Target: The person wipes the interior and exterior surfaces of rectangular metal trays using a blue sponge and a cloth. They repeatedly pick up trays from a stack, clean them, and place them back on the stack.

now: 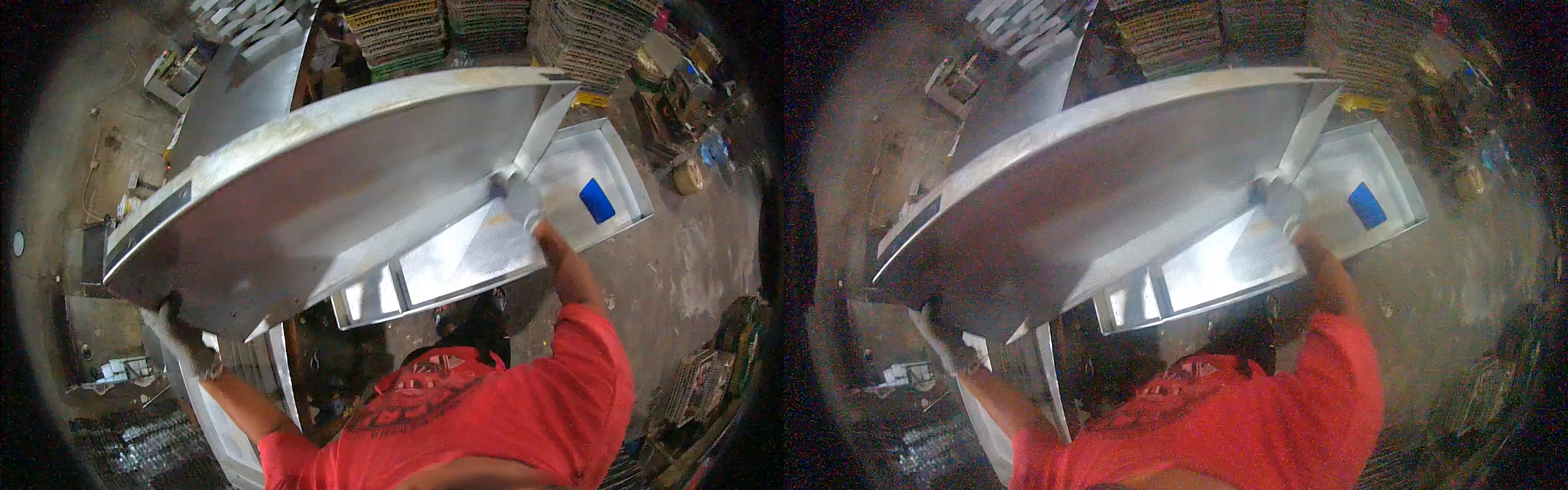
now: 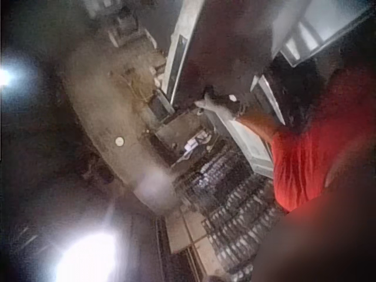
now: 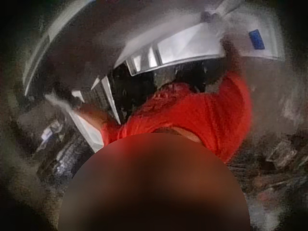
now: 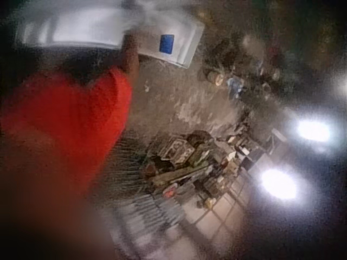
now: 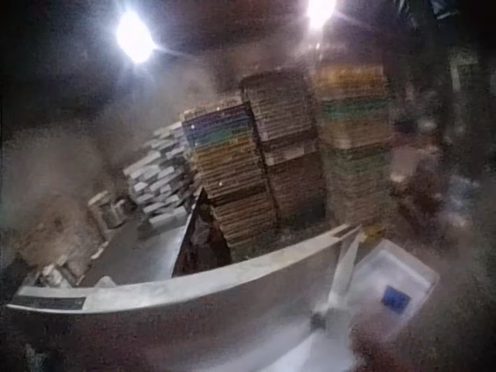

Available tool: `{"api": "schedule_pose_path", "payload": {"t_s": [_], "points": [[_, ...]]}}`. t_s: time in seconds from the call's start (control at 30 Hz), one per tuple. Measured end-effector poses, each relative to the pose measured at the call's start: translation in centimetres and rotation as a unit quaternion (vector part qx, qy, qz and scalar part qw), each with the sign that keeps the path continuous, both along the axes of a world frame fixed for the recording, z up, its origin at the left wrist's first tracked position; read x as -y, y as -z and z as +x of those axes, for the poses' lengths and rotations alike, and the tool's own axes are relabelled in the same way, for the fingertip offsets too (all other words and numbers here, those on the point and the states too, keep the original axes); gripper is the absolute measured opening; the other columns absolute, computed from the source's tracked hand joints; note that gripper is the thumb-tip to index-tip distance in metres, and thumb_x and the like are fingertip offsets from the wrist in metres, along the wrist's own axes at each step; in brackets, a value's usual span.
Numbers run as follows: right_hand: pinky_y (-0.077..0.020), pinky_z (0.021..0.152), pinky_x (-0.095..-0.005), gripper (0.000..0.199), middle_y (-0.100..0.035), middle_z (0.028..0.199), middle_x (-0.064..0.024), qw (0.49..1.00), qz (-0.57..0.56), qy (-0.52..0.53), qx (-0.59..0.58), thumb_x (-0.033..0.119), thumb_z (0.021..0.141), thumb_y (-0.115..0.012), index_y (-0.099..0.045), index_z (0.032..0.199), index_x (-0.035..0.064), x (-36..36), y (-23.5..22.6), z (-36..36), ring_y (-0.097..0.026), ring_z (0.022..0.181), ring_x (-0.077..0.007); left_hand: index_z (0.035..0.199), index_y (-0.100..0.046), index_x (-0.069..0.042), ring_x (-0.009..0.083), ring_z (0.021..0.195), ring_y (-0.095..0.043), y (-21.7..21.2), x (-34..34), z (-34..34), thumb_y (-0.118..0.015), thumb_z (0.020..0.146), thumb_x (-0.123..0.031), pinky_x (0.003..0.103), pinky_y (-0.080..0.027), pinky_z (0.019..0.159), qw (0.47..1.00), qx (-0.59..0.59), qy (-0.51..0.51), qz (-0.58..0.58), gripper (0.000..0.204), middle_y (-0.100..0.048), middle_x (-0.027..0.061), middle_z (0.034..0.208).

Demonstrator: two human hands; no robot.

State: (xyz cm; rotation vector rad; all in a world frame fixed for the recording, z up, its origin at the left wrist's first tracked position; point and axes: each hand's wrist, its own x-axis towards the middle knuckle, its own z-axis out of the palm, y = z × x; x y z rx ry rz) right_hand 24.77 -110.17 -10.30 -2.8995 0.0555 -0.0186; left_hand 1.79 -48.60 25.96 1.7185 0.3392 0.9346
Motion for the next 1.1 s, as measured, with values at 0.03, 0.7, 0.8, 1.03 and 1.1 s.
{"api": "schedule_pose_path", "payload": {"t_s": [0.03,0.7,0.8,1.03,1.1], "points": [[-0.0551,0.091,-0.0503,0.056,-0.077,0.107,-0.0185,0.996,-0.048,-0.069,-0.009,0.056,0.103,-0.055,-0.072,0.114,0.004,-0.6,-0.2,-0.5,-0.074,0.1,-0.0377,0.136,-0.055,0.001,0.0267,0.115,-0.057,-0.3,-0.2,0.0,-0.069,0.073,-0.01,0.045,-0.046,0.103,1.0,-0.006,0.012,-0.012,0.065,-0.061,0.0119,0.122],[-0.0566,0.089,-0.0541,0.033,-0.07,0.119,-0.0254,0.987,0.044,-0.142,-0.068,0.021,0.096,-0.058,-0.068,0.121,0.0023,-12.9,-7.5,-3.7,-0.071,0.106,-0.0409,0.14,-0.052,0.001,0.031,0.113,-0.064,0.0,0.9,1.8,-0.071,0.076,-0.013,0.046,-0.054,0.095,0.998,-0.037,0.051,0.003,0.069,-0.062,0.0166,0.128],[-0.0523,0.097,-0.0519,0.042,-0.069,0.121,-0.0252,0.969,0.132,-0.208,0.007,0.016,0.093,-0.053,-0.063,0.13,-0.0014,-22.3,-12.4,-9.5,-0.067,0.114,-0.0426,0.133,-0.057,0.002,0.0258,0.106,-0.063,-1.0,2.9,1.7,-0.065,0.073,-0.006,0.04,-0.049,0.096,0.999,-0.004,0.029,0.018,0.062,-0.064,0.0123,0.118],[-0.0534,0.101,-0.0485,0.033,-0.068,0.13,-0.0211,0.907,0.174,-0.384,-0.013,0.023,0.095,-0.059,-0.073,0.119,0.0053,-36.6,-22.3,-18.1,-0.065,0.12,-0.036,0.136,-0.057,0.003,0.0239,0.109,-0.063,-2.7,10.7,0.6,-0.061,0.069,0.005,0.037,-0.051,0.098,0.997,0.064,0.04,0.036,0.067,-0.064,0.0126,0.121],[-0.0526,0.102,-0.0479,0.035,-0.067,0.132,-0.0212,0.85,0.281,-0.44,0.069,0.026,0.096,-0.06,-0.072,0.121,0.0059,-37.6,-23.5,-19.0,-0.065,0.122,-0.0348,0.138,-0.057,0.002,0.0238,0.112,-0.063,-2.7,11.6,0.2,-0.062,0.07,0.009,0.037,-0.051,0.1,0.99,0.091,0.101,0.023,0.069,-0.064,0.013,0.124]]}}
